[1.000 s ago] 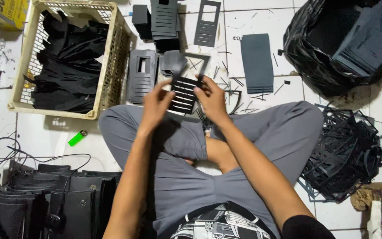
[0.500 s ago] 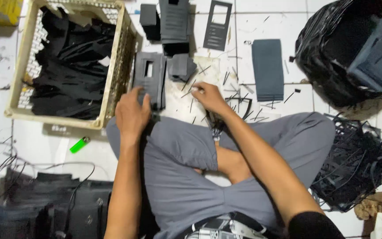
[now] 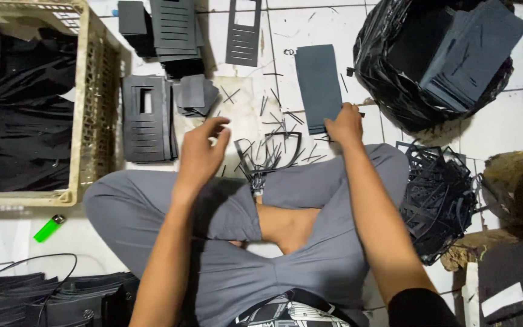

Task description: Removing excess material from die-cut black components by hand.

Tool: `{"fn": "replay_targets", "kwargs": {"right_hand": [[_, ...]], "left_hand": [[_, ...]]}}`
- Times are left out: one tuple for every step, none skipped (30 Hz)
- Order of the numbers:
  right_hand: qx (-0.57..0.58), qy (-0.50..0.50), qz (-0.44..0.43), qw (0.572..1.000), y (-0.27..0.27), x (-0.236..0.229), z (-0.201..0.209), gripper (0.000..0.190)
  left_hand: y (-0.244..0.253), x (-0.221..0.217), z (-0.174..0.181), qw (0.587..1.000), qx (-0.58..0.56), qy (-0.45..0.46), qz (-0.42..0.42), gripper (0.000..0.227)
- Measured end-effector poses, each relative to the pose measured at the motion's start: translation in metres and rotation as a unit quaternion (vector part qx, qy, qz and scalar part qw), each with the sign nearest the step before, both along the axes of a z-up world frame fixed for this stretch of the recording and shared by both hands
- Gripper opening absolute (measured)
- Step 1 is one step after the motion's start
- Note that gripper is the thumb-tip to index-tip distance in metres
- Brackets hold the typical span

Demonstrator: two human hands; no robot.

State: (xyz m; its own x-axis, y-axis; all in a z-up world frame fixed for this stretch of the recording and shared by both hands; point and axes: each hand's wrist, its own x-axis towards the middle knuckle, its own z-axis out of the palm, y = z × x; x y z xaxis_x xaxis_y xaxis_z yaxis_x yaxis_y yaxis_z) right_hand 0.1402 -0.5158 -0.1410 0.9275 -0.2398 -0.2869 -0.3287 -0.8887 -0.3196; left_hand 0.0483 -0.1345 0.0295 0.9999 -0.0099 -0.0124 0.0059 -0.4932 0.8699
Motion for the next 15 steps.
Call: {"fn": "replay_targets", "kwargs": {"right_hand": [[0.000,0.002,-0.002,1.000,0.008,-0.003,0.008,0.064],[-0.013,0.007,-0.012,1.000,0.017,-0.006,0.016,0.063],[-0.027,0.010,-0.021,0.999,0.026,-0.005,0.025,0.063],[-0.029,0.012,-0.022,0.999,0.029,-0.008,0.029,0.063],[-0.040,0.002,-0.018,0.999,0.032,-0.010,0.034,0.060],[-0.052,-0.008,-0.014,0.998,0.035,-0.013,0.038,0.056],[-0.053,-0.006,-0.013,0.998,0.038,-0.014,0.045,0.056],[-0.061,-0.017,-0.008,0.998,0.043,-0.015,0.051,0.054],[-0.068,-0.029,-0.004,0.997,0.047,-0.017,0.057,0.052],[-0.068,-0.028,-0.004,0.997,0.048,-0.017,0.058,0.052],[-0.069,-0.028,-0.003,0.997,0.048,-0.017,0.059,0.051],[-0.069,-0.029,-0.002,0.997,0.048,-0.016,0.060,0.051],[-0.070,-0.030,-0.003,0.997,0.048,-0.017,0.063,0.051],[-0.061,-0.032,-0.008,0.998,0.049,-0.018,0.066,0.050],[-0.051,-0.036,-0.011,0.998,0.051,-0.018,0.069,0.049]], "left_hand": [[-0.012,0.004,-0.012,1.000,0.000,0.002,-0.002,0.023],[-0.023,0.007,-0.023,1.000,-0.029,-0.002,0.003,0.022],[-0.034,0.012,-0.035,0.998,-0.058,-0.007,0.010,0.021],[-0.038,0.010,-0.046,0.998,-0.059,-0.006,0.010,0.021],[-0.043,0.008,-0.058,0.998,-0.064,0.016,0.012,0.021],[-0.048,0.005,-0.069,0.997,-0.069,0.039,0.015,0.021],[-0.050,0.006,-0.072,0.997,-0.069,0.041,0.016,0.021],[-0.050,0.006,-0.075,0.998,-0.037,0.046,0.005,0.020],[-0.051,0.006,-0.079,0.999,-0.003,0.051,-0.007,0.019],[-0.051,0.006,-0.080,0.999,-0.003,0.052,-0.008,0.019],[-0.052,0.006,-0.081,0.998,-0.010,0.063,-0.002,0.020],[-0.053,0.007,-0.081,0.997,-0.016,0.073,0.003,0.020],[-0.054,0.007,-0.079,0.997,-0.017,0.072,0.002,0.020],[-0.054,0.006,-0.076,0.998,-0.006,0.065,-0.003,0.020],[-0.053,0.005,-0.073,0.998,0.006,0.057,-0.005,0.020]]}}
